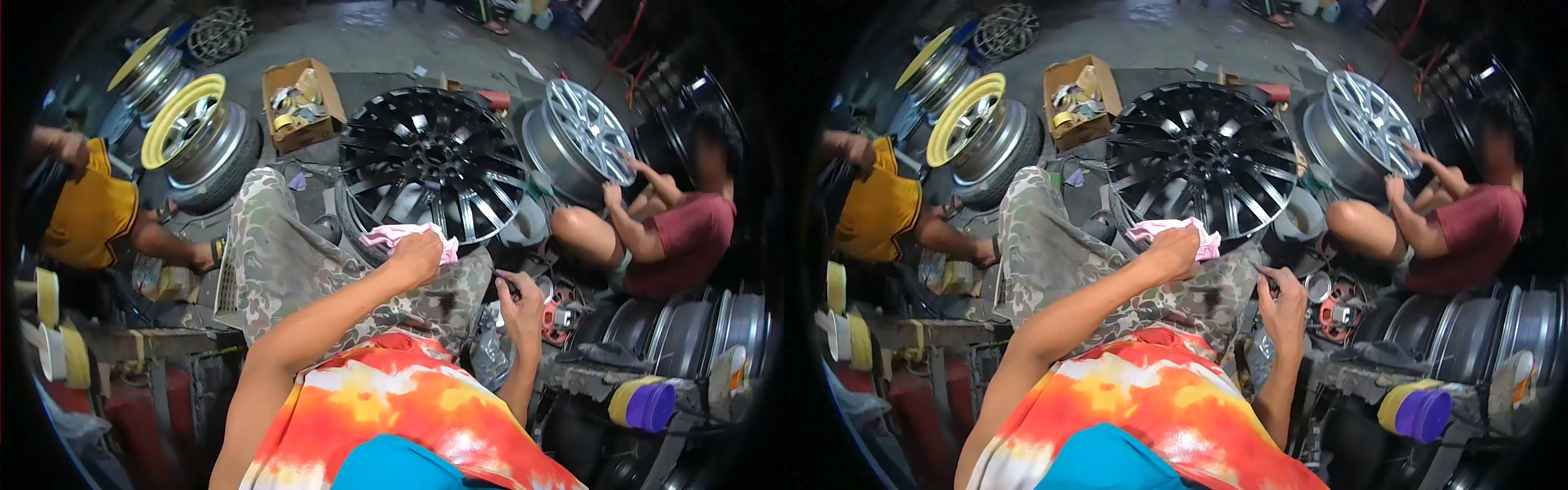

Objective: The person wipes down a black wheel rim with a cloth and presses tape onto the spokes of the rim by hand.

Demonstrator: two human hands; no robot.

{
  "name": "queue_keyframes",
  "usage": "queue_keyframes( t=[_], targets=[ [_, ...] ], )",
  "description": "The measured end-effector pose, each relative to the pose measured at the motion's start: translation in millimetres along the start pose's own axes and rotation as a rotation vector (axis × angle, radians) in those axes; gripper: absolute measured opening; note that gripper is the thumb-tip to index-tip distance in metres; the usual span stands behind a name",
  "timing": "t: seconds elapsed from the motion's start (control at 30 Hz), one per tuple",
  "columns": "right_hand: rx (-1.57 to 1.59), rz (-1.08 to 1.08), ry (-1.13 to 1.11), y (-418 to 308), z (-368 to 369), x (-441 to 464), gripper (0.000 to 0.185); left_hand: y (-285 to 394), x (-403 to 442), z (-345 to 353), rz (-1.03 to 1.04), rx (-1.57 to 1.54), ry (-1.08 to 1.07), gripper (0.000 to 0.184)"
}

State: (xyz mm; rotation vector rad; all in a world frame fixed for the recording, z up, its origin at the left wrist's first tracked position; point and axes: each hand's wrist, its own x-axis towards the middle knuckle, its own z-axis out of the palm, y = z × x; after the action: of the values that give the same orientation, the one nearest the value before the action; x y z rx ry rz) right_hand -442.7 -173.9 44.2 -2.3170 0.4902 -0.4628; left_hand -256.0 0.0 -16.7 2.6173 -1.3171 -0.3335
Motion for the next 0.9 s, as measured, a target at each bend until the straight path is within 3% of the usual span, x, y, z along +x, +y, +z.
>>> queue_keyframes(
  t=[0.17, 0.33, 0.53, 0.57, 0.63, 0.73, 0.9],
  targets=[
    [0.03, -0.064, -0.038, -0.4, 10.3, 19.0, 0.017, -24.7, -37.5, -15.6, -0.043, 0.055, -0.024, 0.078],
    [0.053, -0.013, 0.021, -3.0, 12.6, 32.8, 0.018, -24.1, -63.2, -23.7, -0.03, 0.081, -0.084, 0.08],
    [0.004, -0.038, 0.012, -3.9, 16.7, 37.7, 0.017, 1.0, -14.0, 27.3, 0.095, -0.096, 0.212, 0.071],
    [-0.005, -0.021, 0.019, -5.9, 14.7, 39.3, 0.016, -4.0, -18.0, 26.4, 0.095, -0.109, 0.21, 0.071],
    [-0.012, 0.0, 0.053, -9.2, 11.7, 42.1, 0.015, -24.4, -40.4, -9.8, 0.051, -0.07, -0.054, 0.074],
    [-0.068, -0.001, 0.14, -15.7, 1.1, 35.2, 0.015, -45.9, -59.7, -43.5, 0.147, 0.053, -0.167, 0.078],
    [-0.11, 0.129, 0.212, -17.5, -3.9, 2.1, 0.016, -20.2, -25.7, 5.2, 0.203, -0.025, 0.0, 0.074]
  ],
)
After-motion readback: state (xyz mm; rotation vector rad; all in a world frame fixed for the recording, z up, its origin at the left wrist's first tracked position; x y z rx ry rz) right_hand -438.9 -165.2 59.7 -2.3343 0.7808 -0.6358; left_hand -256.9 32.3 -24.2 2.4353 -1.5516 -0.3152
